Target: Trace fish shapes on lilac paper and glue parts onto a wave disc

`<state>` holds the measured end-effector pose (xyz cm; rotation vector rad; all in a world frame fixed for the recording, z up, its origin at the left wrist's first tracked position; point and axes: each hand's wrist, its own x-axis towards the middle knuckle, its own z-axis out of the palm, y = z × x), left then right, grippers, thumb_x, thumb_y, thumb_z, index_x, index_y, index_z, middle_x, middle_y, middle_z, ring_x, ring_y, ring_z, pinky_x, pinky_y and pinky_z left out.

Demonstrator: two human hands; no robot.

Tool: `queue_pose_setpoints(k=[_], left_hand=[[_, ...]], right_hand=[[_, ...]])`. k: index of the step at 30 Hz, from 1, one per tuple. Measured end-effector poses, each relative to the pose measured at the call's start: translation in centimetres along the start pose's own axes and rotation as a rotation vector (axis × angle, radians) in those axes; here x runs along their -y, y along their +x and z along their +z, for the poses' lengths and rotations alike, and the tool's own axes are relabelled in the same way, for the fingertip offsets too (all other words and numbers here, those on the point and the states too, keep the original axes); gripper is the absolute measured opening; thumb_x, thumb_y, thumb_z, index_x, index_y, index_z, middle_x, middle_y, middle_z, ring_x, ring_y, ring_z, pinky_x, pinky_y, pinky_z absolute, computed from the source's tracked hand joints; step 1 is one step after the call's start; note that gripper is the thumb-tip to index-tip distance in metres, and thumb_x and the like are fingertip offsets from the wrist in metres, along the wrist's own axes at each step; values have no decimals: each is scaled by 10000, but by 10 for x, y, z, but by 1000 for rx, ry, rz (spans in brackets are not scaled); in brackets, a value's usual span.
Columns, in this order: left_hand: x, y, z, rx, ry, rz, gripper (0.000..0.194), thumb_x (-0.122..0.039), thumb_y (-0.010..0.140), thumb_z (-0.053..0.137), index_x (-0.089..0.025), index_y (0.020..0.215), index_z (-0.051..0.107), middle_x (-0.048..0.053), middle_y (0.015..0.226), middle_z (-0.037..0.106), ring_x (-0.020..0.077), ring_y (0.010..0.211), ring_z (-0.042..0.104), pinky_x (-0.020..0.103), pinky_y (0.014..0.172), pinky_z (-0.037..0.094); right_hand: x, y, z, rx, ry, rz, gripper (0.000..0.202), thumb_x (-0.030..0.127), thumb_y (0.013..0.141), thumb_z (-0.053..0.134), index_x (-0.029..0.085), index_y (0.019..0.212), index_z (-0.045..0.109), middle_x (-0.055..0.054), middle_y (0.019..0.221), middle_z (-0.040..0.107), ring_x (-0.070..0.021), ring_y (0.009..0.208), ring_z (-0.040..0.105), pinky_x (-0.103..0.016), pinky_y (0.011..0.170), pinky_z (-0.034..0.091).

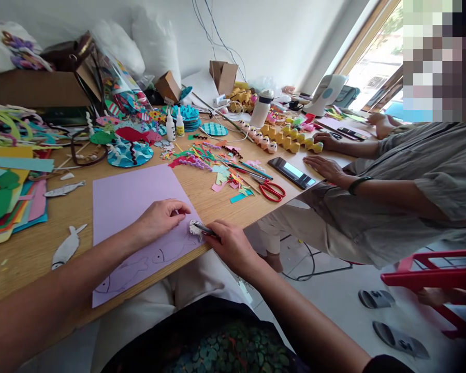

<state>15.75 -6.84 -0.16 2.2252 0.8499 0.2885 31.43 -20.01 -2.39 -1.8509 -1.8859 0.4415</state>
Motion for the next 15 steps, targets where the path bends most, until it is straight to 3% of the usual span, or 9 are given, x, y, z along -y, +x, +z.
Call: queue_pose_setpoints(k=[3, 15], left_hand=[[5, -5, -4, 3, 81, 93, 274, -306, 740, 443, -182, 841, 666, 31, 905, 684, 185, 848, 610, 295, 789, 463], [16, -14, 0, 83, 220, 366, 275, -184, 862, 373, -190, 958, 630, 35, 975, 665, 140, 916, 597, 266, 841, 460]], right_hand=[[2, -1, -3, 16, -19, 5, 161, 194, 846, 510, 182, 938, 642, -42, 866, 634, -138, 777, 564, -218, 668, 372], [9, -8, -10, 93, -120, 33, 176, 188, 863, 487, 180, 967, 629, -52, 922, 624, -153, 837, 581, -225, 689, 382]])
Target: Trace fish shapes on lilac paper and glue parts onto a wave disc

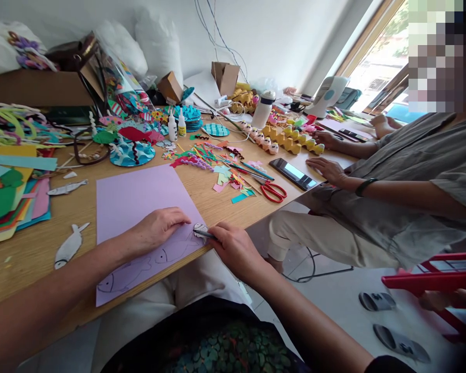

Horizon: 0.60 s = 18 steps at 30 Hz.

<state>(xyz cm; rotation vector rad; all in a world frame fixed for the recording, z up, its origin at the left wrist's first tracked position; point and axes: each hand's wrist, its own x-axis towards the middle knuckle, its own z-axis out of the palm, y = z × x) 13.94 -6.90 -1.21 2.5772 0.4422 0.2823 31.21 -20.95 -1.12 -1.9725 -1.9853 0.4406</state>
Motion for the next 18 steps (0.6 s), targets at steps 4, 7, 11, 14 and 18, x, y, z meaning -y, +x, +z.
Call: queue_pose_setpoints(k=[4, 7, 11, 14, 18], left_hand=[[4, -1, 0, 28, -5, 37, 295, -149, 865, 369, -188, 1001, 629, 39, 979, 645, 138, 916, 585, 259, 841, 451], [6, -2, 1, 49, -5, 56, 337, -122, 861, 356, -195, 1043, 631, 45, 947, 617, 136, 874, 573, 247, 802, 452], [5, -2, 5, 50, 40, 99, 378, -129, 876, 326, -217, 1056, 647, 45, 892, 575, 137, 814, 536, 242, 744, 441], [5, -1, 8, 39, 72, 140, 383, -156, 895, 322, -243, 1044, 664, 34, 851, 546, 140, 801, 500, 247, 734, 419], [6, -2, 10, 54, 90, 167, 375, -174, 903, 339, -292, 1060, 659, 15, 818, 502, 146, 796, 458, 263, 744, 393]], right_hand=[[1, 0, 0, 17, -14, 11, 185, 208, 876, 477, 187, 975, 630, -53, 930, 621, -151, 834, 584, -222, 684, 385], [2, 0, -1, 29, -17, 12, 184, 212, 875, 481, 189, 976, 633, -51, 923, 620, -146, 822, 582, -218, 678, 383], [2, 0, -2, 33, -25, 16, 182, 203, 874, 477, 187, 964, 635, -48, 915, 617, -141, 818, 578, -216, 675, 377], [4, 1, -4, 39, -32, 22, 185, 204, 878, 470, 185, 963, 633, -48, 920, 615, -139, 822, 574, -215, 677, 373], [5, 1, -5, 49, -49, 31, 184, 202, 878, 462, 179, 943, 633, -49, 914, 611, -139, 813, 569, -218, 666, 368]])
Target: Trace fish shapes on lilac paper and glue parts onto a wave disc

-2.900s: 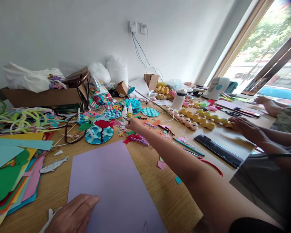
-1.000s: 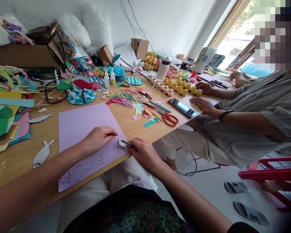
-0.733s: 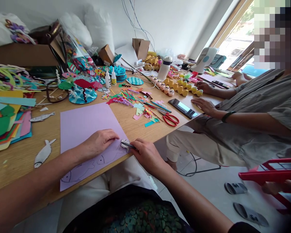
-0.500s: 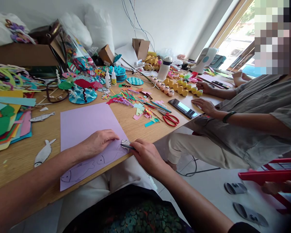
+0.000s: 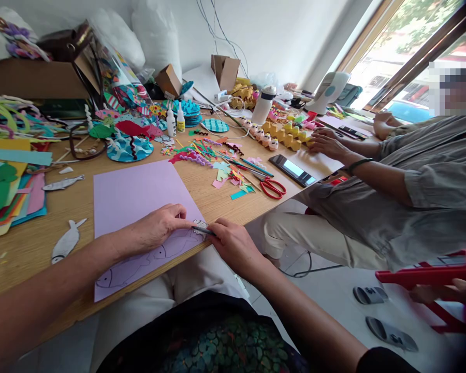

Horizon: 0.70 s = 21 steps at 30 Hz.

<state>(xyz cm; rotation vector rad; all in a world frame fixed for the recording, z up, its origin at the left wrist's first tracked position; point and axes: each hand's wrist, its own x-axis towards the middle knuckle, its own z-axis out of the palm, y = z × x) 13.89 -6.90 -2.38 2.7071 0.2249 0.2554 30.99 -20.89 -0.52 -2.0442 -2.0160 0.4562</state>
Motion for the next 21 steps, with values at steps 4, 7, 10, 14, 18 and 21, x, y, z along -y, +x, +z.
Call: queue_pose_setpoints(k=[4, 7, 10, 14, 18, 21], left_hand=[[-1, -1, -1, 28, 11, -2, 392, -168, 901, 327, -313, 1083, 642, 11, 835, 481, 154, 821, 437, 279, 776, 382], [-2, -2, -2, 43, 24, -22, 372, -181, 898, 330, -288, 1032, 660, 17, 874, 491, 157, 846, 441, 279, 790, 383], [-1, -2, -1, 34, 24, -21, 367, -178, 892, 340, -287, 1060, 647, 22, 896, 500, 158, 852, 454, 283, 799, 387], [3, -4, 0, 21, 21, 1, 415, -148, 878, 335, -328, 1141, 601, 16, 890, 505, 151, 838, 464, 288, 804, 396], [3, -4, 1, 20, 37, 13, 420, -151, 878, 328, -326, 1149, 598, 18, 883, 506, 151, 828, 465, 277, 777, 402], [2, -4, 1, -7, 47, 22, 413, -157, 882, 322, -323, 1132, 606, 19, 886, 509, 153, 822, 464, 276, 762, 398]], right_hand=[[-1, 0, 3, -18, -4, -11, 179, 209, 873, 466, 178, 938, 630, -51, 910, 607, -138, 793, 560, -224, 658, 363], [-3, 2, 5, -38, 32, -25, 170, 199, 865, 475, 171, 923, 632, -51, 894, 607, -133, 780, 550, -222, 652, 357], [-10, 3, 2, -70, 101, -40, 135, 186, 848, 502, 160, 852, 635, -38, 823, 601, -123, 746, 531, -216, 640, 348], [-22, 0, -4, -150, 180, -31, 107, 169, 826, 536, 154, 767, 624, -12, 726, 562, -101, 661, 487, -206, 603, 333], [-26, -2, -3, -160, 234, -72, 112, 157, 824, 549, 145, 750, 632, -11, 721, 559, -91, 653, 492, -195, 599, 341], [-23, 0, 0, -139, 239, -116, 116, 186, 838, 549, 143, 811, 653, -31, 785, 595, -103, 713, 528, -197, 635, 362]])
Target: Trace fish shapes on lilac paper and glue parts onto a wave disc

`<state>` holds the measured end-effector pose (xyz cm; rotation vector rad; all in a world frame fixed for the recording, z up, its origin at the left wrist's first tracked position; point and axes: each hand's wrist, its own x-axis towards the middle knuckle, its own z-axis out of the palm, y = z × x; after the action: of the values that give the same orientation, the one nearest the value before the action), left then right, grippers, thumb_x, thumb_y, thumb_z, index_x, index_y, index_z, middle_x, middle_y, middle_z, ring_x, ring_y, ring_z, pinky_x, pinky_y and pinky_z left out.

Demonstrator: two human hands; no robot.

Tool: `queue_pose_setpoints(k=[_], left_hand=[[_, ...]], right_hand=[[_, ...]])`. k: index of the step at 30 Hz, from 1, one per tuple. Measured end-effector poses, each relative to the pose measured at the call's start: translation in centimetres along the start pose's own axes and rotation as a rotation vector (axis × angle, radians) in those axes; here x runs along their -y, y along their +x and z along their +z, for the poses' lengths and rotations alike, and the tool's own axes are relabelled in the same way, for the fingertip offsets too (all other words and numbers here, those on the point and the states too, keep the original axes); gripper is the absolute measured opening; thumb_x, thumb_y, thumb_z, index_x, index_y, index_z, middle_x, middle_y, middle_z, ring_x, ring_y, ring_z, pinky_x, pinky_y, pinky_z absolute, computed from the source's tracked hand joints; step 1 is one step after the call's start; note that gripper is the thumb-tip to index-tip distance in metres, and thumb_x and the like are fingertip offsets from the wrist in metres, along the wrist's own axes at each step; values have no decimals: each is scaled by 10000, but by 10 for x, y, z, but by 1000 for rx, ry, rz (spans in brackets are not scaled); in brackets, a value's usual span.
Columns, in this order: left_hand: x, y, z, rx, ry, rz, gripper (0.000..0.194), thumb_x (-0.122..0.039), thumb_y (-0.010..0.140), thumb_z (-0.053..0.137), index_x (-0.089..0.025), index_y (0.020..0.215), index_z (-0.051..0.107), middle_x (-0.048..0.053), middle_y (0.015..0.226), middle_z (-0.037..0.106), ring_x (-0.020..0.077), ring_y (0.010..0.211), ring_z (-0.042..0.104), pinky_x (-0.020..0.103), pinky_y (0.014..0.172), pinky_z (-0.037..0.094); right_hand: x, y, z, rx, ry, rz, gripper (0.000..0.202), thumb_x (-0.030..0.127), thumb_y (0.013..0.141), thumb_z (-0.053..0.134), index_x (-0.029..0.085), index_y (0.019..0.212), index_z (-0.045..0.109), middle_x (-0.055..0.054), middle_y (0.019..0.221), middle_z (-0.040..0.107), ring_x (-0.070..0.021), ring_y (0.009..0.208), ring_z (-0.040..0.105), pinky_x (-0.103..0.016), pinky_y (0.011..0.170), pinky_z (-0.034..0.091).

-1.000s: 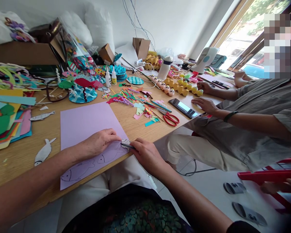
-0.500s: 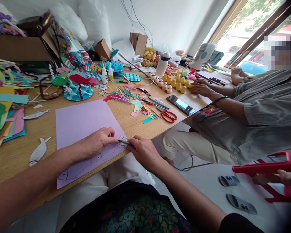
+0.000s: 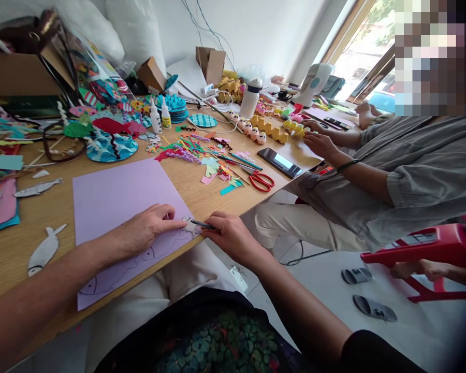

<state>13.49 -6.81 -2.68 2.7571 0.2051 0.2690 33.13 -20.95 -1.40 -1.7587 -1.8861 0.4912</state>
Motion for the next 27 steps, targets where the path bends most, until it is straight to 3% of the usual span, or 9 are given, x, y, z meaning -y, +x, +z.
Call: queue_pose_setpoints(k=[8, 21, 27], left_hand=[[0, 0, 1, -12, 3, 2, 377, -187, 894, 323, -304, 1082, 628, 17, 874, 513, 150, 813, 462, 269, 747, 390], [0, 2, 1, -8, -22, -35, 384, -190, 888, 313, -286, 1055, 645, 20, 875, 541, 148, 820, 483, 267, 755, 407], [-2, 5, -5, 8, -55, -66, 417, -110, 851, 316, -243, 1058, 653, 48, 897, 555, 150, 847, 509, 263, 771, 424]], right_hand=[[3, 7, 0, 68, -35, 4, 118, 189, 839, 556, 149, 870, 662, -48, 843, 612, -114, 748, 544, -203, 656, 373], [3, 7, 4, 47, -71, 34, 105, 189, 840, 552, 157, 819, 649, -34, 808, 591, -112, 730, 534, -205, 641, 364], [5, 7, 6, 43, -119, 53, 117, 202, 842, 545, 154, 782, 633, -26, 783, 574, -112, 706, 509, -210, 620, 337]])
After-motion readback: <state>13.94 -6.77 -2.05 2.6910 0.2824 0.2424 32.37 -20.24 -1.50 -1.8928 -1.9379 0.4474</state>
